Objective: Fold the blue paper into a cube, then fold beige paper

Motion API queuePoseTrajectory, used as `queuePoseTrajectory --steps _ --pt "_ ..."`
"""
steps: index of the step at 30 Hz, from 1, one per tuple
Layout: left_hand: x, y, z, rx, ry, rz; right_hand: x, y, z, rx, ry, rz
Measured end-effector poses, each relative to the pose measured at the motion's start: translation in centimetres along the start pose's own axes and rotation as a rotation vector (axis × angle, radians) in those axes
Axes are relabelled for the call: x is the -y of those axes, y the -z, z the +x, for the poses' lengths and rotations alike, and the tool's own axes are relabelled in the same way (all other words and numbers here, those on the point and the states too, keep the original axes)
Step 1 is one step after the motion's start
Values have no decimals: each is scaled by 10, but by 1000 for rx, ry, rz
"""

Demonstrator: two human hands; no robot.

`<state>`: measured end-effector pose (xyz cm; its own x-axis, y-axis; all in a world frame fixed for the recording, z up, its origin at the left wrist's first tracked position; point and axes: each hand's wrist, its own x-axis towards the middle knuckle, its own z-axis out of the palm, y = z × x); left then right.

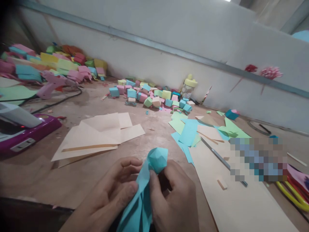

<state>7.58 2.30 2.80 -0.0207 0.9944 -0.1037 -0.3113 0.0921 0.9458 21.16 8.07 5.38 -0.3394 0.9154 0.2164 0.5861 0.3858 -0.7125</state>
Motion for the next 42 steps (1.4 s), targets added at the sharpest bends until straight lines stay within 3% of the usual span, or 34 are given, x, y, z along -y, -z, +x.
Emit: queuePoseTrajectory --steps 4,8,14,18,22,30,34,37,42 --pt "-2 8 -7 53 -15 90 -7 1 1 -66 -20 -66" --pt "-3 9 -9 124 5 27 -10 1 0 -19 -29 -18" --pt "-6 5 -7 -88 -42 176 -5 -3 -1 -4 -15 20" --pt "-11 3 -4 -92 -27 233 2 -7 -2 -9 -118 60" --pt "-9 2 0 -45 -102 312 2 -8 0 24 5 156" --pt "-11 10 0 -60 28 261 1 -2 3 151 126 130" --pt "-13 9 -2 -121 59 160 1 -2 2 169 74 109" --pt "-12 6 -3 -154 100 48 1 -1 3 172 6 228" --pt "-10 8 -1 -70 159 -65 3 2 4 171 -168 321"
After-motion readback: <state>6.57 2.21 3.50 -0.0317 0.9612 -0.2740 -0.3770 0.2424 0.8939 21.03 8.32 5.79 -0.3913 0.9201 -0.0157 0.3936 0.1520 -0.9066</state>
